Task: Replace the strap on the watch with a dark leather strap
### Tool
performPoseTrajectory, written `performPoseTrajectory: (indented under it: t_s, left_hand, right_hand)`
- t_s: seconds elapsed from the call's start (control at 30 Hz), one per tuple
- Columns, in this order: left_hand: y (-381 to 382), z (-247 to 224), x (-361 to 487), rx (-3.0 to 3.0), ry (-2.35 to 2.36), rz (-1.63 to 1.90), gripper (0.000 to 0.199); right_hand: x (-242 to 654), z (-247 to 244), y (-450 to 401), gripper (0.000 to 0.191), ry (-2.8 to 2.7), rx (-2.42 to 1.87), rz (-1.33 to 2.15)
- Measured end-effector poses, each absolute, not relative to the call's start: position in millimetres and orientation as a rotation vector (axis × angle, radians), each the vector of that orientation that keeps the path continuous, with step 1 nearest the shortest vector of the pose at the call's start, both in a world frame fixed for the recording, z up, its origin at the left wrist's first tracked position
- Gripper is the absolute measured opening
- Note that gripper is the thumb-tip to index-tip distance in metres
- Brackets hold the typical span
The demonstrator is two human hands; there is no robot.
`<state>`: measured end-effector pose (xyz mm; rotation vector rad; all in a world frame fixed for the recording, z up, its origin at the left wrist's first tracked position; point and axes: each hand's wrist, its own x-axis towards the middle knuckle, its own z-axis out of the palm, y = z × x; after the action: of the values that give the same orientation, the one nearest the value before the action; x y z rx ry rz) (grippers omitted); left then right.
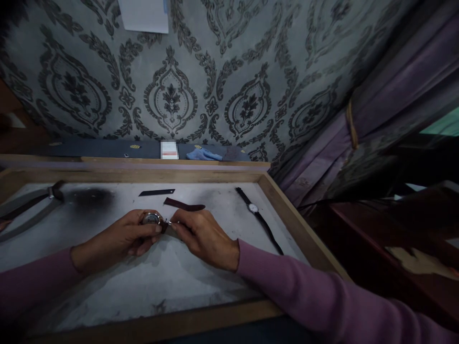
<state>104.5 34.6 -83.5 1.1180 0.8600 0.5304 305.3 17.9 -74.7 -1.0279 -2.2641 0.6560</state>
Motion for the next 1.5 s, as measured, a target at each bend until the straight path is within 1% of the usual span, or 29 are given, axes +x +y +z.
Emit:
performPoseTrajectory:
  t_s: [0.53, 0.87, 1.17, 1.5]
  left_hand:
    - [31.9, -83.9, 104.4, 1.121, 0.850, 0.544, 0.022]
    - [30.6, -84.7, 104.8, 1.177, 0.849, 0.549, 0.022]
    - [28.2, -82.8, 109.2, 1.293, 0.897, 0.585, 0.022]
    - [28.6, -83.7, 107.9, 1.285, 0.895, 0.585, 0.021]
  right_hand:
    - [305.6, -74.3, 17.8, 0.021, -2.320, -0.946, 0.624]
    - [308.1, -73.2, 18.5, 0.028, -2.391, -0.963, 0.622]
    - [309.2, -71.3, 17.0, 0.029, -2.464, -0.958, 0.434]
    - [311.1, -72.9, 18.5, 0.025, -2.413, -0.881, 0.519]
